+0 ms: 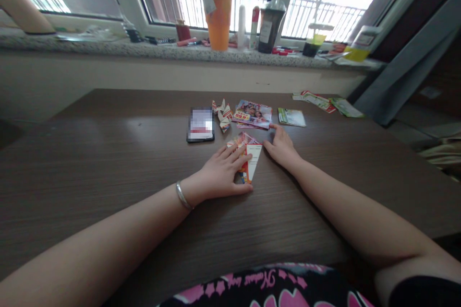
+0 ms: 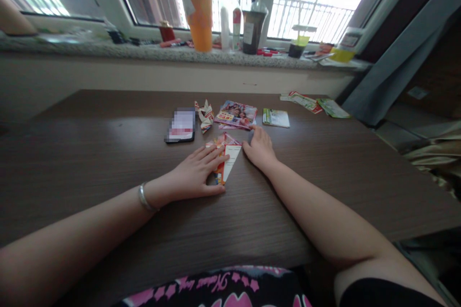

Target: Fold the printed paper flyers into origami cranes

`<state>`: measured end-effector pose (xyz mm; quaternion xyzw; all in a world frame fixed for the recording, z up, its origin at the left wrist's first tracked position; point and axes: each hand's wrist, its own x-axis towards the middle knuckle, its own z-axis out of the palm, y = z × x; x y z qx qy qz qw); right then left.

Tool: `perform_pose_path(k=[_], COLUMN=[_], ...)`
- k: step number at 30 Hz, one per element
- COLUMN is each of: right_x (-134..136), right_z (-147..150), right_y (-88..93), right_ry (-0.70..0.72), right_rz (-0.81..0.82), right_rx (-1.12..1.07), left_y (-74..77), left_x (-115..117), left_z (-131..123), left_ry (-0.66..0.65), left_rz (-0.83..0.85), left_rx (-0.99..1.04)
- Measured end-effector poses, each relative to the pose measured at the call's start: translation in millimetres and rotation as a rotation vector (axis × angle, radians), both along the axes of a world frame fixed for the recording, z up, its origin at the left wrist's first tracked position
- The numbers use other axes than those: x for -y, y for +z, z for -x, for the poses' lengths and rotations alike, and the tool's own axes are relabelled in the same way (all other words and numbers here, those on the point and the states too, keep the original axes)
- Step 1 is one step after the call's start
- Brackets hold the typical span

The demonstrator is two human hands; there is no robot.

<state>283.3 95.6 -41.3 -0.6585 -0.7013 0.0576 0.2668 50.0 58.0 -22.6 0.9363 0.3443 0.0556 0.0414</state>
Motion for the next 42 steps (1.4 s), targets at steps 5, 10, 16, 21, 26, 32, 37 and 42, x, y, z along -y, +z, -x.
perform_pose_path(k=[5,10,16,21,26,32,37,42], right_x=[10,21,43,57,59,58,51,37], right_z=[3,3,11,19,22,22,17,9], right_y=[-0.8,-1.5,4.9,12.6,16.2,18.0,19.1,20.1], right_ry=[0.149,0.229,0.329,0.449,0.458,0.48,0.497,0.416], right_rz=[-0.08,-0.04,0.067,0.136,0.174,0.175,0.081,0.055], right_rx=[0.094,0.125,0.14,0.156,0.168,0.157,0.104,0.107], left_y=[2.9,1.7,2.2,5.2,8.4,10.3,8.5,6.7], left_x=[0,-3,-4,-3,-5,-5,-8,-11], left_z=[1,1,1,-1,-1,3,11,15], left_ry=[-0.022,-0.034,-0.029,-0.04,-0.047,-0.058,-0.038,-0.034], left_rz=[0.02,0.033,0.029,0.018,0.041,0.067,0.026,-0.007], left_rx=[-0.013,-0.043,-0.05,-0.069,-0.088,-0.079,-0.038,0.015])
